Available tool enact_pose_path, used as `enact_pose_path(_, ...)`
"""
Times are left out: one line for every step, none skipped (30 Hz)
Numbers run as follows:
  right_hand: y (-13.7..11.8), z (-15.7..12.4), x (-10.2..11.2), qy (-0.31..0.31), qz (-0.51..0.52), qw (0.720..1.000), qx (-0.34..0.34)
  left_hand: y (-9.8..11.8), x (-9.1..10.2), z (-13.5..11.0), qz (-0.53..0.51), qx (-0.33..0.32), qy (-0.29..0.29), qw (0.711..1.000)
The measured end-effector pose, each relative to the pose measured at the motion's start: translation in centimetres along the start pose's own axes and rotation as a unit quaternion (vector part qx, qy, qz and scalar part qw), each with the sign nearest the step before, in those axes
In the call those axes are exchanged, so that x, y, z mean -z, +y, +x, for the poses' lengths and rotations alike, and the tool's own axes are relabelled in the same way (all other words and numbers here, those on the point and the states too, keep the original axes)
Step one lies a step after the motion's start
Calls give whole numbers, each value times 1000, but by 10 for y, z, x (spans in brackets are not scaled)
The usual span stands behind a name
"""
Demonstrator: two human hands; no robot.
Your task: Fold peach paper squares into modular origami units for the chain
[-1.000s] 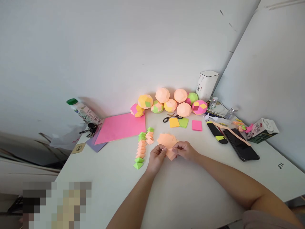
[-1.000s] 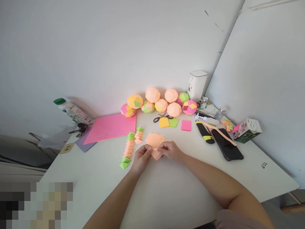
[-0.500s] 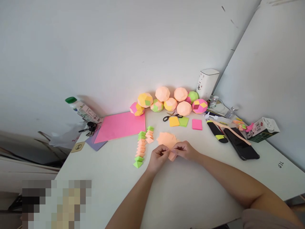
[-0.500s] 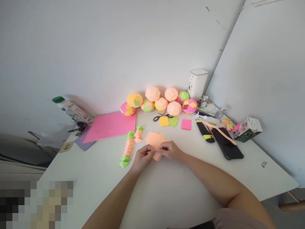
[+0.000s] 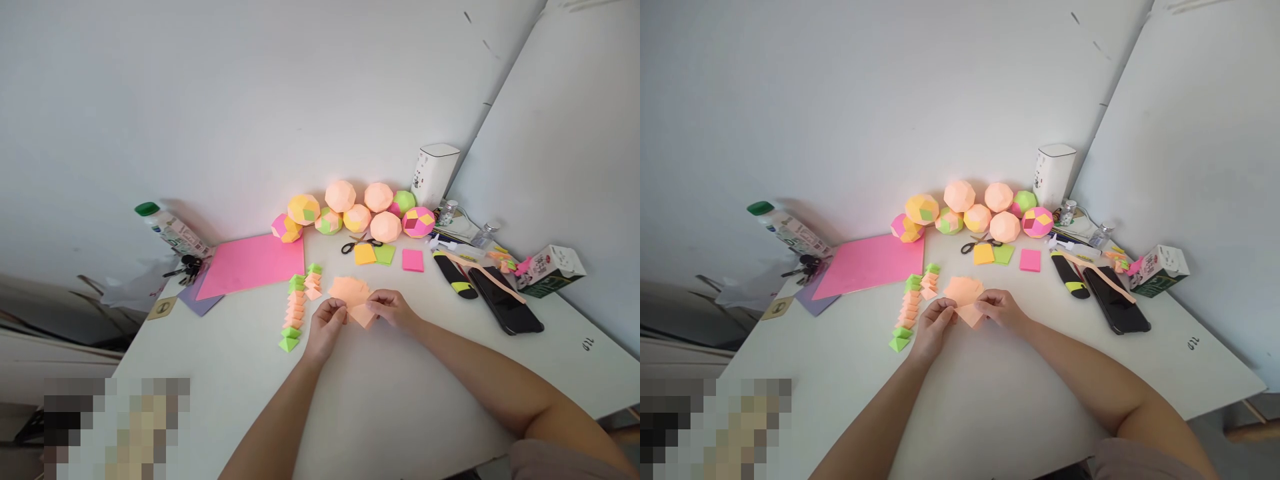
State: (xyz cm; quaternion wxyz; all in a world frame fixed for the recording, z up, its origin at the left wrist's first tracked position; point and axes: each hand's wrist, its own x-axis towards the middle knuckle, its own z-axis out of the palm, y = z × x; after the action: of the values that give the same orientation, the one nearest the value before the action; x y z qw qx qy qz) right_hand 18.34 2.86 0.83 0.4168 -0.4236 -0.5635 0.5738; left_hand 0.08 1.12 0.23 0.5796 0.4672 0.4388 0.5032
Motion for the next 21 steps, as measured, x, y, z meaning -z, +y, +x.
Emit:
enact_pose_path(0,-1,0,-3,-10,1000,5,0,0,0,6,4,-7,1000)
enact_pose_path(-1,-1,-1,-8,-22,1000,11,1,-1,0,18,7,-15,1000)
enact_pose_path(-1,-2,-1,-15,-33,999,18,1,-2,0,33,9,-23,999)
enact_pose_path(-2,-2,-2,-22,-42,999,25,1,-2,0,48,10,-32,998)
enact_pose_path(-2,-3,-3,-29,-49,998,29,1,-3,0,61,10,-39,997)
enact_pose_path(-2,-3,-3,-34,-55,997,31,1,-3,0,70,9,-45,996)
enact_pose_path(-1,-3,-4,-40,-62,997,32,0,-3,0,77,7,-50,996)
enact_pose_path(-1,-3,-5,-44,-71,996,32,0,-4,0,81,3,-53,995)
enact_pose_path(-1,-3,-5,-47,-82,995,31,-1,-4,-1,85,-3,-57,995)
enact_pose_path(0,-3,-5,-50,-94,994,30,-1,-4,-1,89,-9,-58,994)
enact_pose_path(0,-3,-5,-52,-106,993,30,-1,-4,-1,94,-13,-58,994)
enact_pose_path(0,-3,-5,-52,-113,992,29,-1,-5,-2,98,-15,-59,993)
enact_pose_path(0,-3,-5,-51,-114,992,28,0,-5,-2,102,-14,-59,993)
enact_pose_path(-1,-3,-5,-47,-108,993,27,1,-5,-2,104,-9,-58,993)
enact_pose_path(-1,-3,-4,-40,-98,994,26,2,-6,-2,104,-3,-57,993)
enact_pose_path(-1,-3,-4,-30,-85,996,24,3,-6,-3,102,5,-54,993)
enact_pose_path(-1,-2,-3,-18,-69,997,21,3,-6,-3,98,11,-50,994)
enact_pose_path(-1,-1,-2,-5,-53,998,18,4,-6,-2,93,16,-45,995)
enact_pose_path(-1,0,-2,5,-37,999,13,4,-6,-2,86,21,-41,995)
enact_pose_path(0,1,-1,12,-21,1000,7,4,-6,-2,80,25,-37,996)
enact_pose_path(1,2,-1,17,-4,1000,2,3,-5,-1,74,29,-34,996)
